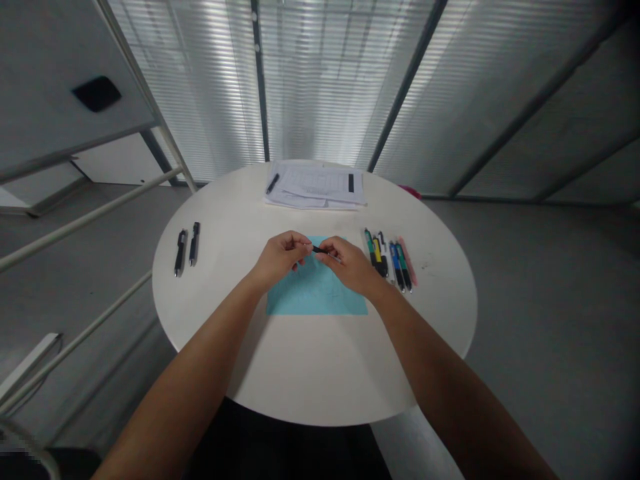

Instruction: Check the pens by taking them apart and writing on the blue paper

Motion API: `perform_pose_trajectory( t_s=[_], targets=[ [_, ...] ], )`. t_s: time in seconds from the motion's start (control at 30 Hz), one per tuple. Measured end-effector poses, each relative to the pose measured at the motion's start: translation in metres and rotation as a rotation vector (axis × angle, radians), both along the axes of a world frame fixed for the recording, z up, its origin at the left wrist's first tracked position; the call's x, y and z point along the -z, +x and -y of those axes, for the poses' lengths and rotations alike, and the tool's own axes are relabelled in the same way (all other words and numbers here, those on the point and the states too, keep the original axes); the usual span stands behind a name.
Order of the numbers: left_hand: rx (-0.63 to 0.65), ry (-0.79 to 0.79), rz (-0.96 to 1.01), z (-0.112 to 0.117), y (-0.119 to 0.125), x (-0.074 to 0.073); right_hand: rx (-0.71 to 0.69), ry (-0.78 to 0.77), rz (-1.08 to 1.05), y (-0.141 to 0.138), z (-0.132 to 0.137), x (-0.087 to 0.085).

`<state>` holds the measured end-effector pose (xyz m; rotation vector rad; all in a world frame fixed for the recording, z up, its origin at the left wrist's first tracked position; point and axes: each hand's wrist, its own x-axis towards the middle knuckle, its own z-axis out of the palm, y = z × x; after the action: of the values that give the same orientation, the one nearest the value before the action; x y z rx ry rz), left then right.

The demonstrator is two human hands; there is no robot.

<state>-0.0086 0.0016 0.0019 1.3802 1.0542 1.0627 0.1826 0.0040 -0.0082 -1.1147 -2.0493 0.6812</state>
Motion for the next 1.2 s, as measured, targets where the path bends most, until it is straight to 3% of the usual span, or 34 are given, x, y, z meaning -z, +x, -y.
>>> perform_pose_trajectory(
  t_s=[0.13,0.2,0.3,0.4,0.57,0.8,1.2],
  targets=[
    [0.019,0.022,0.016,0.001,-0.001,-0.001,0.006,-0.008,-0.031,0.001,-0.002,0.004],
    [-0.032,0.099,-0.077,0.000,-0.004,-0.001,0.025,-0.015,-0.038,0.002,-0.003,0.004],
    [-0.256,0.266,-0.453,-0.001,-0.014,0.000,0.057,-0.010,-0.031,0.002,-0.003,0.003],
    [-0.434,0.220,-0.847,-0.003,-0.023,0.004,0.072,-0.002,-0.010,0.003,-0.003,0.001],
    [-0.374,0.068,-1.108,-0.005,-0.027,0.010,0.073,0.034,0.027,0.001,-0.002,0.000],
    [-0.279,0.115,-1.212,-0.004,-0.022,0.010,0.066,0.048,0.057,0.000,-0.002,0.000],
    [-0.331,0.241,-1.204,-0.007,-0.020,0.013,0.046,0.048,0.082,0.001,-0.003,0.003]
  ],
)
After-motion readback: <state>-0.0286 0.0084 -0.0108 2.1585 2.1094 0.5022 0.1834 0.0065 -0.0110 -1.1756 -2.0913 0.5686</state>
